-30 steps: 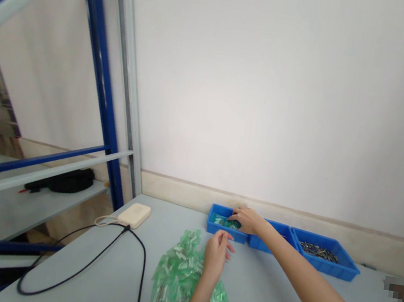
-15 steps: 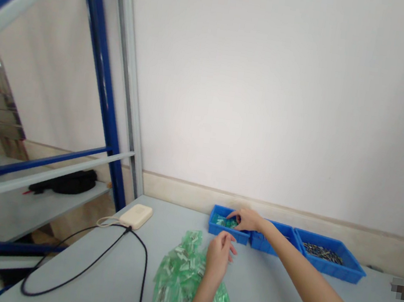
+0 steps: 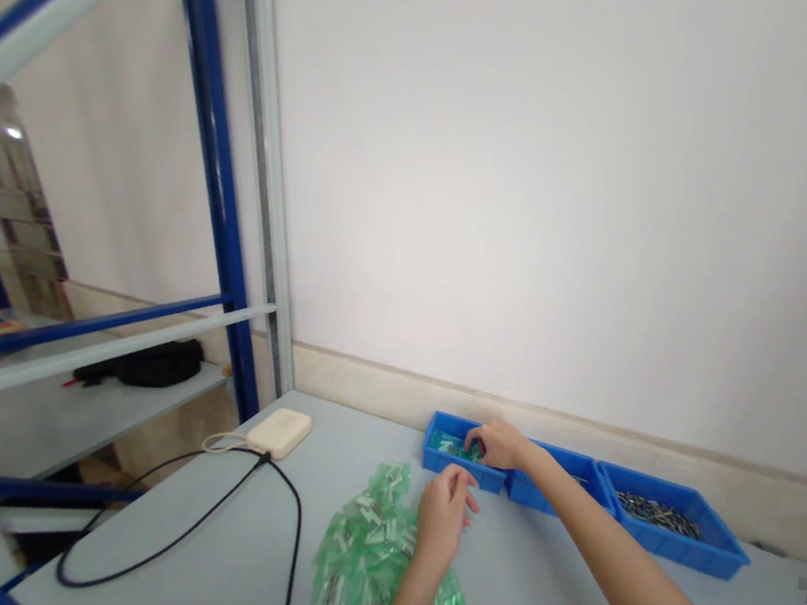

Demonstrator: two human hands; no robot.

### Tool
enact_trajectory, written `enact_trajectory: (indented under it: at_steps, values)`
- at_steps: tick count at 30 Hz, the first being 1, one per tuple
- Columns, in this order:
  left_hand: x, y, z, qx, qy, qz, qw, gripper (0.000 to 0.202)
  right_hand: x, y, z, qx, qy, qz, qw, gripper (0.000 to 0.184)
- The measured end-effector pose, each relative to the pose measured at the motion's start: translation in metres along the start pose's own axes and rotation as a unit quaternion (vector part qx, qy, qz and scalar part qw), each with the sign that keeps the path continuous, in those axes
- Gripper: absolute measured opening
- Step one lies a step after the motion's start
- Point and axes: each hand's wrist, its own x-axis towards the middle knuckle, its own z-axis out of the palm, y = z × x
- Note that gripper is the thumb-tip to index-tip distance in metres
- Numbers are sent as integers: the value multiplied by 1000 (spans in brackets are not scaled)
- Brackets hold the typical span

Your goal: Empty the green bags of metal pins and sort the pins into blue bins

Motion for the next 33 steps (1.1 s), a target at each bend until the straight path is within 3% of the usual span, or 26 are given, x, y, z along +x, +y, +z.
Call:
enact_trajectory:
  at_steps: [4, 8, 12, 14, 17, 21, 26, 30, 33]
  values:
    - [0, 1, 0, 7, -1, -1, 1000, 33, -3, 0, -1, 29, 3, 18, 999, 35]
    - [-1, 2, -1, -3, 1, 1, 1000, 34, -10, -9, -18, 67, 16, 38, 997, 28]
    - [-1, 6, -9, -49, 62, 27, 996, 42, -39, -35, -21, 97, 135, 96, 981, 32]
    - [0, 8, -15, -85, 127, 39, 987, 44, -63, -56, -6, 109, 168, 125, 972, 34]
    - [2, 10, -25, -126, 237, 45, 962, 42, -103, -90, 31, 108, 136, 118, 978, 39]
    - [1, 10, -31, -138, 275, 40, 951, 35, -139, -121, 69, 124, 58, 73, 988, 63]
    - [-3, 9, -21, -101, 211, 36, 972, 34, -155, -118, 73, 181, 78, 69, 978, 41]
    - [-9, 7, -5, -47, 46, 34, 997, 33, -168, -97, 68, 270, 98, 94, 953, 37]
    - [-18, 7, 8, 24, -85, 64, 994, 30, -183, -72, 70, 305, 132, 129, 934, 36]
